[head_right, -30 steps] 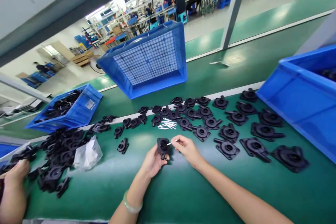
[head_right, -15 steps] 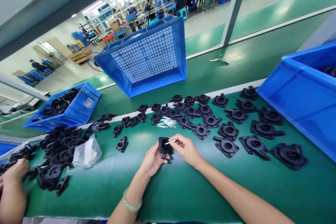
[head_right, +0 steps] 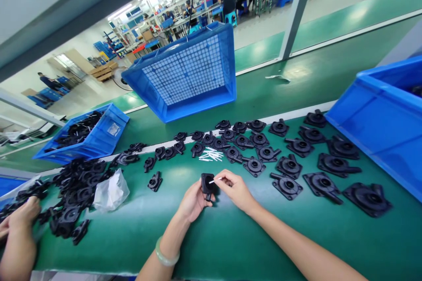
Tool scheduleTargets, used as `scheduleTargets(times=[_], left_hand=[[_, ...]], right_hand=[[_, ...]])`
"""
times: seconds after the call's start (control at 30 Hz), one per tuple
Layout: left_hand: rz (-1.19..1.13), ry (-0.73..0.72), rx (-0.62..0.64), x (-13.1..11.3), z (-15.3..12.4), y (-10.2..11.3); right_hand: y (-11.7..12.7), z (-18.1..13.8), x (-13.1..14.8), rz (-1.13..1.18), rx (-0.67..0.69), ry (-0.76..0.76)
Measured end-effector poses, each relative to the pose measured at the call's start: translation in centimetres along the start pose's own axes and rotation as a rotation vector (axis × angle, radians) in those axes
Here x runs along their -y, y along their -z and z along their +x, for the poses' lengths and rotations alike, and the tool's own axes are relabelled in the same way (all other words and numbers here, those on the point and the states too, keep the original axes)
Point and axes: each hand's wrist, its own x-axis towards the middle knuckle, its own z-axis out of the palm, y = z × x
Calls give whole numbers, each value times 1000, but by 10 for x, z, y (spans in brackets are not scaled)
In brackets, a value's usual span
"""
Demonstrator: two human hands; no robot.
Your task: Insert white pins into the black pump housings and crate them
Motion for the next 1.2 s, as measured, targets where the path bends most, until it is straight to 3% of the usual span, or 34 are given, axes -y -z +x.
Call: scheduleTargets(times=[0.17,0.27,0.4,0.53,0.7,0.87,1.03,1.2], left_hand=[[13,-14,-13,0,0,1],[72,-124,-79,-2,0,2],[325,-316,-195,-7,-2,4],[529,-418,-209,-9,-3,4],[683,-443,-162,-2,-7,2],[829,-464,-194,0,-10,0],[702,-460,-206,-6,-7,3],[325,-317,-122,-4,-3,3]], right_hand=[[0,0,0,-2,0,23],[1,1,-1,0,-23,46],[2,1,1,-10,-39,71],[1,-1,5,-136,-76,116],[-3,-10,9,-363,-17,226],[-5,-12,11,-256,6,239],[-2,-10,12,42,-98,-1],[-3,-10,14,87,-95,-53]])
